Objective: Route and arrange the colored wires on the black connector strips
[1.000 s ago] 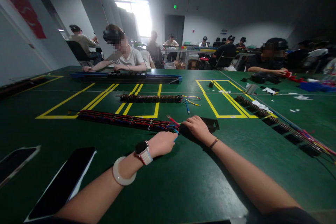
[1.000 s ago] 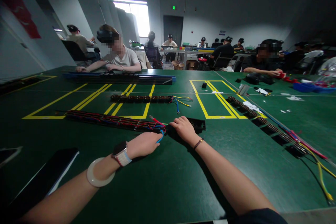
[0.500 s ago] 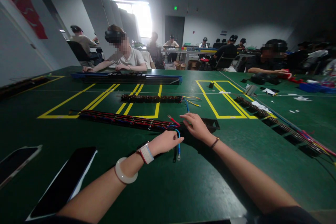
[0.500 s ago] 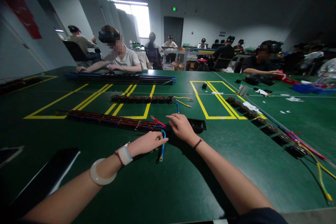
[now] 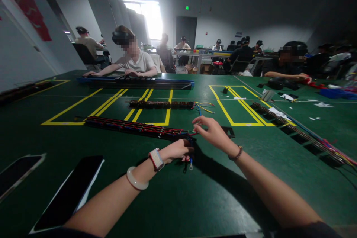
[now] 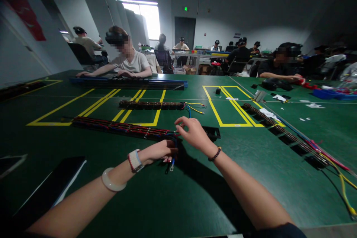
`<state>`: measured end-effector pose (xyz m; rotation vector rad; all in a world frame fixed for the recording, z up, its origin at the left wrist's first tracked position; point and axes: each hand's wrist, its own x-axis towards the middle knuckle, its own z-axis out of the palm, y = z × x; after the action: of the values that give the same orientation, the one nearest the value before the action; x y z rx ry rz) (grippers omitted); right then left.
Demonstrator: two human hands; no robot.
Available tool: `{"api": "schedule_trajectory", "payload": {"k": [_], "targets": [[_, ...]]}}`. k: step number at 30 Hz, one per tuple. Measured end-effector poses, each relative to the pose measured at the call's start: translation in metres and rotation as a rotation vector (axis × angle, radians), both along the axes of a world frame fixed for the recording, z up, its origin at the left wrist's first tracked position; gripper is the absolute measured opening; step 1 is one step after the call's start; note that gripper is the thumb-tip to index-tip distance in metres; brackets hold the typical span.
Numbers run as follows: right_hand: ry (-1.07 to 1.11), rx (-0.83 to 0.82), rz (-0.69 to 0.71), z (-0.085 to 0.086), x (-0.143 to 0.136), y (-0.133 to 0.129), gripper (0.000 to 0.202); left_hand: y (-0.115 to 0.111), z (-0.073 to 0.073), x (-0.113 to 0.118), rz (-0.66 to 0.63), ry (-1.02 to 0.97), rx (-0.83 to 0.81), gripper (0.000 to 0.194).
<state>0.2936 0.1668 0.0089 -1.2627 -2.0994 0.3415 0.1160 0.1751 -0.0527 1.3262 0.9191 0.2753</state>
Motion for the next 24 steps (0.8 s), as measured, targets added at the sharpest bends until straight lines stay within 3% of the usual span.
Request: {"api": "schedule_trajectory", "payload": {"k": [3,6,10,15,24], "targets": [[-0.063,-0.105,-0.028,0.002,0.030,0.017,0.032,-0.001,0.004,0.002,-0.001,-0.062,-0.115,0.013],[-0.247,-0.183,0.040,-0.006,0.052,0.027,0.045,-0.004,0.007,0.002,0.055,-0.173,-0.237,0.013],[-0.507,-0.265,0.093,-0.024,0.055,0.029,0.057,-0.005,0.004,0.003,0.096,-0.294,-0.363,0.012],[-0.642,-0.197,0.028,-0.034,0.044,0.027,0.042,-0.005,-0.002,0.006,0.125,-0.304,-0.389,0.012],[-0.617,-0.225,0.028,-0.024,0.034,0.018,0.021,-0.012,0.003,0.012,0.148,-0.374,-0.428,0.014]]}}
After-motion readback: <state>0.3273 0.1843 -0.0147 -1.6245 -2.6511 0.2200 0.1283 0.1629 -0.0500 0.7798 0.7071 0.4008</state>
